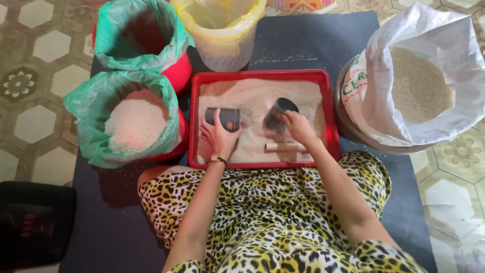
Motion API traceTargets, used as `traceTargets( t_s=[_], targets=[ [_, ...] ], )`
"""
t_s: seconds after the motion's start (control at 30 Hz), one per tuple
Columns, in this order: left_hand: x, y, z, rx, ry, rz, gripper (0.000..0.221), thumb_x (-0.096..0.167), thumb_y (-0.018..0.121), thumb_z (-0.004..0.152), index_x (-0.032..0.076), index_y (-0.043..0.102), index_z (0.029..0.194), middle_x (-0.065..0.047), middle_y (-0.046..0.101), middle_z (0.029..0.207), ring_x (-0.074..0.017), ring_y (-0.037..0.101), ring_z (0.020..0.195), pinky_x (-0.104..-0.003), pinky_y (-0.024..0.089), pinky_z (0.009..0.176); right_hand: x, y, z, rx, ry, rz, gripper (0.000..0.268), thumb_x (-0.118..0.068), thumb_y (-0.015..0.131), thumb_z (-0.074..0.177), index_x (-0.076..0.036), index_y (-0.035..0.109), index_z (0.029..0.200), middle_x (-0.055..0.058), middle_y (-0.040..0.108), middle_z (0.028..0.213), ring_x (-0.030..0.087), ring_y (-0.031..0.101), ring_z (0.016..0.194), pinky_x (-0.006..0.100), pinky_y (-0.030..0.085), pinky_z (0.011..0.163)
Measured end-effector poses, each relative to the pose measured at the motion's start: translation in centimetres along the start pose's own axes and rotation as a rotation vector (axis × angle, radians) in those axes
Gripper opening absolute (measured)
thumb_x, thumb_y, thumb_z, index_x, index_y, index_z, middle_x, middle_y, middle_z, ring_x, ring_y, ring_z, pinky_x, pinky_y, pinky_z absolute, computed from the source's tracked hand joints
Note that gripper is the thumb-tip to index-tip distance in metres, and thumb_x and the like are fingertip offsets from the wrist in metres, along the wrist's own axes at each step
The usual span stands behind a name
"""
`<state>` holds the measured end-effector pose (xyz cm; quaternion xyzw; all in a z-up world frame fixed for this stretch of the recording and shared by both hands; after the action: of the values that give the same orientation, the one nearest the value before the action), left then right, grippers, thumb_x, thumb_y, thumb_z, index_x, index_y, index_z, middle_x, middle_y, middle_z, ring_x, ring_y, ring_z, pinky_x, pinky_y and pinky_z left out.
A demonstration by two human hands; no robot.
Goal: Scooping rice from a tray into small plastic bags using metal cups while sitting on the floor.
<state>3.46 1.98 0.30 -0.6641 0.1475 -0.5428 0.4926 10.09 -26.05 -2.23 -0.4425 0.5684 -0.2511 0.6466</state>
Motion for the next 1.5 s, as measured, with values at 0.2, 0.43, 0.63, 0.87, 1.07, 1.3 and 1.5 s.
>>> traceTargets(
  t_s=[0.2, 0.43, 0.63, 0.87, 1.07, 1.3, 1.5],
  targets=[
    [4.1, 0.1, 0.8, 0.174, 0.146, 0.139, 0.106, 0.044, 0.093, 0.049, 0.032, 0.046, 0.143, -0.020, 0.032, 0.149, -0.0414, 0.039, 0.133, -0.056, 0.035, 0.103, 6.0, -0.3, -4.6, 0.295, 0.504, 0.515, 0.030, -0.039, 0.051, 0.110, -0.012, 0.061, 0.101, 0.018, 0.068, 0.089, 0.033, 0.074, 0.085, 0.038, 0.065, 0.063],
    [6.5, 3.8, -1.8, 0.013, 0.074, 0.022, 0.097, 0.047, 0.087, 0.052, 0.030, 0.050, 0.139, -0.024, 0.038, 0.146, -0.0426, 0.044, 0.127, -0.056, 0.035, 0.100, 7.7, 5.6, -2.5, 0.272, 0.602, 0.806, 0.039, -0.042, 0.047, 0.109, -0.008, 0.064, 0.114, 0.026, 0.066, 0.104, 0.043, 0.070, 0.095, 0.053, 0.061, 0.074],
    [5.4, 3.9, -1.3, -0.157, -0.141, -0.260, 0.094, 0.064, 0.080, 0.059, 0.037, 0.048, 0.143, -0.020, 0.043, 0.149, -0.0400, 0.050, 0.132, -0.055, 0.037, 0.108, 8.4, 8.3, -1.4, 0.263, 0.593, 1.168, 0.038, -0.035, 0.046, 0.109, -0.001, 0.059, 0.120, 0.022, 0.058, 0.099, 0.036, 0.075, 0.072, 0.041, 0.068, 0.059],
    [0.7, -0.6, -4.4, -0.221, -0.548, -0.552, 0.083, 0.076, 0.061, 0.080, 0.032, 0.049, 0.149, -0.008, 0.058, 0.148, -0.0335, 0.052, 0.139, -0.048, 0.039, 0.114, 1.9, -1.8, -3.2, 0.471, 0.119, 0.064, 0.021, -0.030, 0.056, 0.108, -0.013, 0.056, 0.095, 0.011, 0.054, 0.086, 0.036, 0.065, 0.085, 0.048, 0.057, 0.070],
    [-2.9, 2.3, -5.0, 0.098, -0.622, -0.893, 0.074, 0.055, 0.081, 0.078, 0.023, 0.058, 0.141, -0.005, 0.062, 0.145, -0.0269, 0.050, 0.140, -0.041, 0.036, 0.116, 1.6, 3.4, -0.9, 0.407, -0.328, -0.269, 0.002, -0.017, 0.061, 0.098, -0.016, 0.061, 0.096, 0.006, 0.054, 0.089, 0.031, 0.061, 0.085, 0.042, 0.053, 0.075],
    [-0.8, -1.7, -2.7, 0.156, -0.356, -0.833, 0.084, 0.041, 0.091, 0.074, 0.022, 0.050, 0.146, -0.021, 0.044, 0.152, -0.0385, 0.038, 0.146, -0.052, 0.021, 0.124, -5.5, 3.0, -3.0, 0.130, -0.375, 0.258, 0.037, -0.024, 0.067, 0.097, -0.011, 0.053, 0.129, 0.015, 0.051, 0.122, 0.044, 0.061, 0.107, 0.049, 0.052, 0.095],
    [5.9, -6.9, -0.7, 0.266, 0.297, -0.559, 0.094, 0.028, 0.101, 0.054, 0.022, 0.057, 0.137, -0.018, 0.028, 0.153, -0.0396, 0.031, 0.145, -0.059, 0.022, 0.120, -0.9, -0.8, -4.6, -0.117, -0.157, -0.125, 0.039, -0.041, 0.078, 0.085, -0.020, 0.061, 0.112, 0.007, 0.060, 0.112, 0.035, 0.059, 0.114, 0.050, 0.047, 0.094]
  ],
)
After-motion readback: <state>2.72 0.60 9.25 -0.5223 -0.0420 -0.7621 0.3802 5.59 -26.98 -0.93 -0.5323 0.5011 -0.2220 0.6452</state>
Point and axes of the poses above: each hand's wrist, its own z-axis towards the middle knuckle, its own y-axis out of the palm, x = y × z, the point moved 4 cm from there along z, towards the middle knuckle
